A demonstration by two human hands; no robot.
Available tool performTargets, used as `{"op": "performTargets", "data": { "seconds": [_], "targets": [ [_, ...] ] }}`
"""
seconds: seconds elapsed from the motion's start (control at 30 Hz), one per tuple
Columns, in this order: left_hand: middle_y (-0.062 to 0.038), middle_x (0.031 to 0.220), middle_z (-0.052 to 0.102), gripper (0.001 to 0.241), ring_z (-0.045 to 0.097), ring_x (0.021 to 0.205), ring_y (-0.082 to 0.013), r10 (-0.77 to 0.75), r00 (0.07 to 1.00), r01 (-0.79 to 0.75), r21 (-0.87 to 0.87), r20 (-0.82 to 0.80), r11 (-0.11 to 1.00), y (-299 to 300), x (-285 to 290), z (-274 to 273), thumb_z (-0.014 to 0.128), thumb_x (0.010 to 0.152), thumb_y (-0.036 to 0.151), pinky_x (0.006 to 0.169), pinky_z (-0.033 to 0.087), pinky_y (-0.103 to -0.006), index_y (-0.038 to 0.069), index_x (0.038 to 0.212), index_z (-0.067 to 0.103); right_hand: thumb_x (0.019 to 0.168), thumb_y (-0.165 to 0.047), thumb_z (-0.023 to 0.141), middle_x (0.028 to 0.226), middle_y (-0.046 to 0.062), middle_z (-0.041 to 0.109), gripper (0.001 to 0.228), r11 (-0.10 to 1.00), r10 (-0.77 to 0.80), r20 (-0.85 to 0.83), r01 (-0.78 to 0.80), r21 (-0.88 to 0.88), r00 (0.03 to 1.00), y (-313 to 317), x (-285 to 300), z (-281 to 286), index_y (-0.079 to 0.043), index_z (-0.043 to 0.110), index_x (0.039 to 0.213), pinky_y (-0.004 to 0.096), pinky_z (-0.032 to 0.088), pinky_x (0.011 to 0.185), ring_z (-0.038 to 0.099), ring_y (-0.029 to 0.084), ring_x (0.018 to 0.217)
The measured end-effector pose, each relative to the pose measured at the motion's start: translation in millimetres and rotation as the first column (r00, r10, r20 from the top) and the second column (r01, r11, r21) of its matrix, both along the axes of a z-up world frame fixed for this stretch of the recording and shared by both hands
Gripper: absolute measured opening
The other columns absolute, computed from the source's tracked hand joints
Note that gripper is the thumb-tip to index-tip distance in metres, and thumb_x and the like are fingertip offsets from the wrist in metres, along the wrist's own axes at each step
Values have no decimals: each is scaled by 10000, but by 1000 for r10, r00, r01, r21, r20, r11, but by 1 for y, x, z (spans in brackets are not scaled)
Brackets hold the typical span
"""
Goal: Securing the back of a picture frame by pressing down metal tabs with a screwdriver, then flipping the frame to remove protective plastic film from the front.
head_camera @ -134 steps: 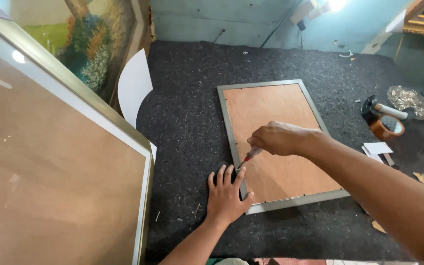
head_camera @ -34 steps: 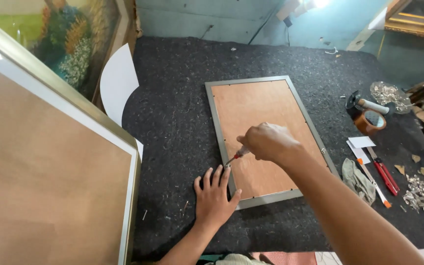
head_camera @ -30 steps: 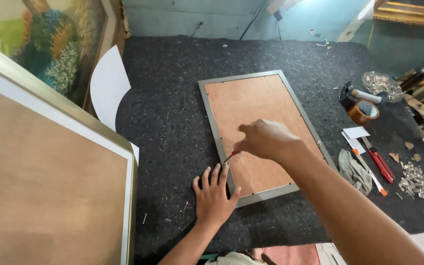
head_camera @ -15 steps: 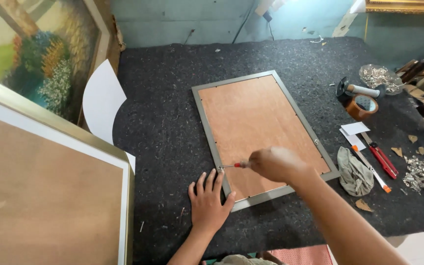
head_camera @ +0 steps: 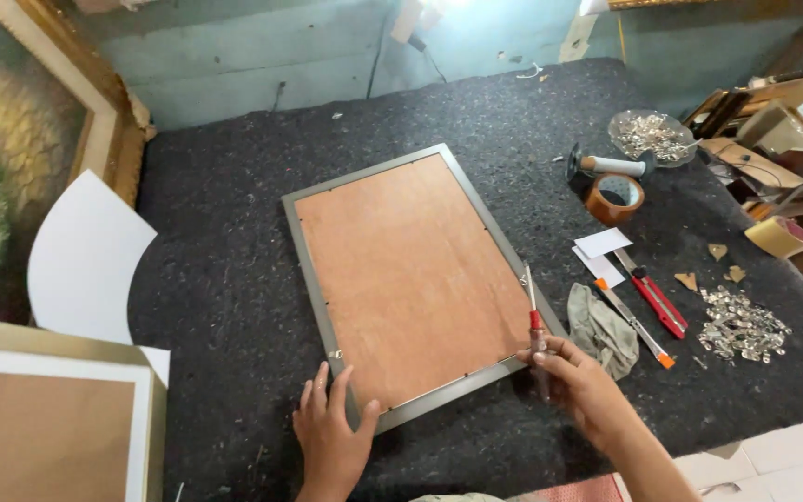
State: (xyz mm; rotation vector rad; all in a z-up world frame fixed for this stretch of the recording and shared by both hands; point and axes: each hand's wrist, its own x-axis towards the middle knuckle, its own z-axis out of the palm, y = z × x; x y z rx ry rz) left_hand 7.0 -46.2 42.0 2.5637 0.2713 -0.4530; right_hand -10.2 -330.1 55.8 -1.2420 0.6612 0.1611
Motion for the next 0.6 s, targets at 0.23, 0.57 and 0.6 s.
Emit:
{"op": "performTargets", "data": {
  "seconds": [0.23,0.57,0.6],
  "targets": [
    [-6,1352,373,459,333,1234,-249,1,929,9,-27,369,1000,-67,4,-15,573,701,395,910,278,-509,311,1150,530,718,-206,639,947,53,646,354,744,9,-166,-118,-658,986,-83,27,29,-85,616,1050,278,417,769,590,149,861],
    [15,1400,284,484,235,1284,-211,-136,981,168,-272,136,948,-161,22,49,499,783,390,993,193,-489,294,1248,409,773,-255,558,1166,82,547,363,463,218,-207,-288,-838,954,-129,54,36,-126,577,1111,376,410,887,530,234,1061],
    [15,1414,258,506,223,1288,-220,-135,987,157,-332,91,930,-165,23,54,501,788,384,997,227,-450,294,1272,384,762,-245,567,1135,66,574,324,460,284,-101,-228,-858,954,-129,56,33,-134,602,1065,371,405,895,537,217,1060]
  ]
}}
